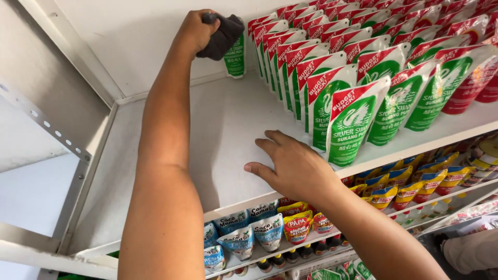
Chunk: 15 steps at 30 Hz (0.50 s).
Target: Wiping down pouches with a cloth and arranging them on grocery shelves.
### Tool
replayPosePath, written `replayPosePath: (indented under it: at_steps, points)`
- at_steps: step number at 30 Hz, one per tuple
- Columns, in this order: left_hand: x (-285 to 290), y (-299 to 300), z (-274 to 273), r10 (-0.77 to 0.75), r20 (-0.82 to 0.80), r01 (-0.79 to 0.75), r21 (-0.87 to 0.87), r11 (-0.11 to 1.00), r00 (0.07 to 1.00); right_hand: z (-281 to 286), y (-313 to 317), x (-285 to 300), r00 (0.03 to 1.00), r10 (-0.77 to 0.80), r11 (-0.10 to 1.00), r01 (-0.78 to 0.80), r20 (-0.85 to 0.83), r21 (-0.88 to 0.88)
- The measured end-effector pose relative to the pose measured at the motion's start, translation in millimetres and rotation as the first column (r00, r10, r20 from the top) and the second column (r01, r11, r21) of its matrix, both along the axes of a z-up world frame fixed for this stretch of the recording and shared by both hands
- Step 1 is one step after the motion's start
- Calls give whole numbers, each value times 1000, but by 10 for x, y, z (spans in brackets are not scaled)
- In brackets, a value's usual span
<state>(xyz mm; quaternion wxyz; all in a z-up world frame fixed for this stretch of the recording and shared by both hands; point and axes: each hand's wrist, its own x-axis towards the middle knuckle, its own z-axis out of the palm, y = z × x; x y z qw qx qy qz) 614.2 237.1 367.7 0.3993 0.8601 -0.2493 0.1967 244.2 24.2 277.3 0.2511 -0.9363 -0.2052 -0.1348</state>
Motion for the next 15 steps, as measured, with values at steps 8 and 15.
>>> replayPosePath:
  at_steps: [8, 15]
  points:
    - [-33, -153, -42, 63, -58, -67, -66, 996, 996, -18, -5, 6, 1000, -6, 1000, 6, 27, 2]
    - [-38, -238, -86, 93, -43, -96, -72, 993, 995, -9, -10, -4, 999, -13, 1000, 12, 45, 12]
